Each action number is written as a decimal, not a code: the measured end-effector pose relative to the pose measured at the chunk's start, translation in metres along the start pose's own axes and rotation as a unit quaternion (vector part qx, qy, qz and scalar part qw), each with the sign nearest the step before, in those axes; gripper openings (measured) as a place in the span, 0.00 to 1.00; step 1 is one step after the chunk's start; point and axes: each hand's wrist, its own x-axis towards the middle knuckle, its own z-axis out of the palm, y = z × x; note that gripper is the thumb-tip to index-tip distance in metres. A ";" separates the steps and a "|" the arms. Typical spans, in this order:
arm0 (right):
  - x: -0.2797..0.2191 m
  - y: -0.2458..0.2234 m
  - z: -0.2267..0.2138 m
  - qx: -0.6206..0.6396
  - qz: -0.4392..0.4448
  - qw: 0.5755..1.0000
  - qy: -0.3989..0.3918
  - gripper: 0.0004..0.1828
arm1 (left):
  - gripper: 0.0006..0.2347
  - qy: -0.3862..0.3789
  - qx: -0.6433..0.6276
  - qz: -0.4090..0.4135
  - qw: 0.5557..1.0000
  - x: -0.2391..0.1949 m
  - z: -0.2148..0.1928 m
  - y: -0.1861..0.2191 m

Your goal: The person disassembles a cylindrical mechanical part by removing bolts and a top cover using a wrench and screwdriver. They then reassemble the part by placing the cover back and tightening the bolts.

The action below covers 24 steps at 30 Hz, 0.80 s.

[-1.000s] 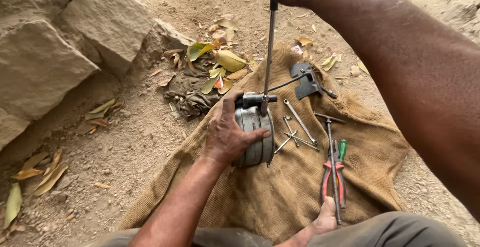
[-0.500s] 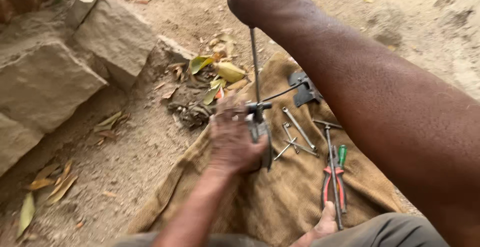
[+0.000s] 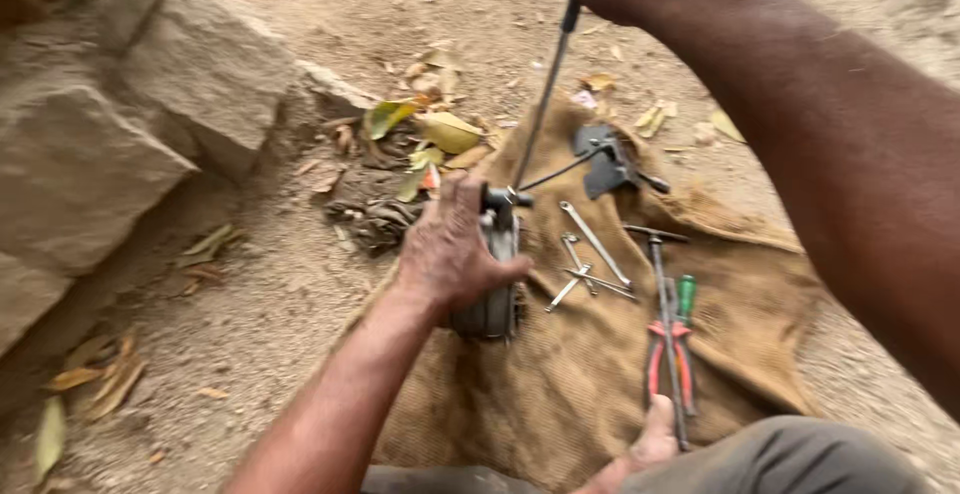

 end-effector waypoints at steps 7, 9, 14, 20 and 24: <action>0.000 -0.032 -0.007 -0.009 -0.012 0.999 -0.039 0.14 | 0.43 0.065 0.084 -0.038 0.994 -0.021 0.030 0.012; 0.000 -0.031 -0.013 -0.007 0.012 0.999 -0.036 0.14 | 0.42 0.081 0.103 -0.014 0.991 -0.015 0.026 0.011; -0.005 -0.042 -0.018 -0.018 0.052 0.995 -0.079 0.12 | 0.45 0.075 0.106 -0.043 0.991 -0.013 0.029 0.013; -0.004 -0.066 -0.031 0.037 0.053 0.995 -0.077 0.13 | 0.36 0.053 0.129 -0.068 0.988 -0.011 0.041 0.018; 0.000 -0.076 -0.020 0.030 0.036 0.998 -0.046 0.12 | 0.37 0.118 0.152 0.006 0.981 -0.014 0.046 0.027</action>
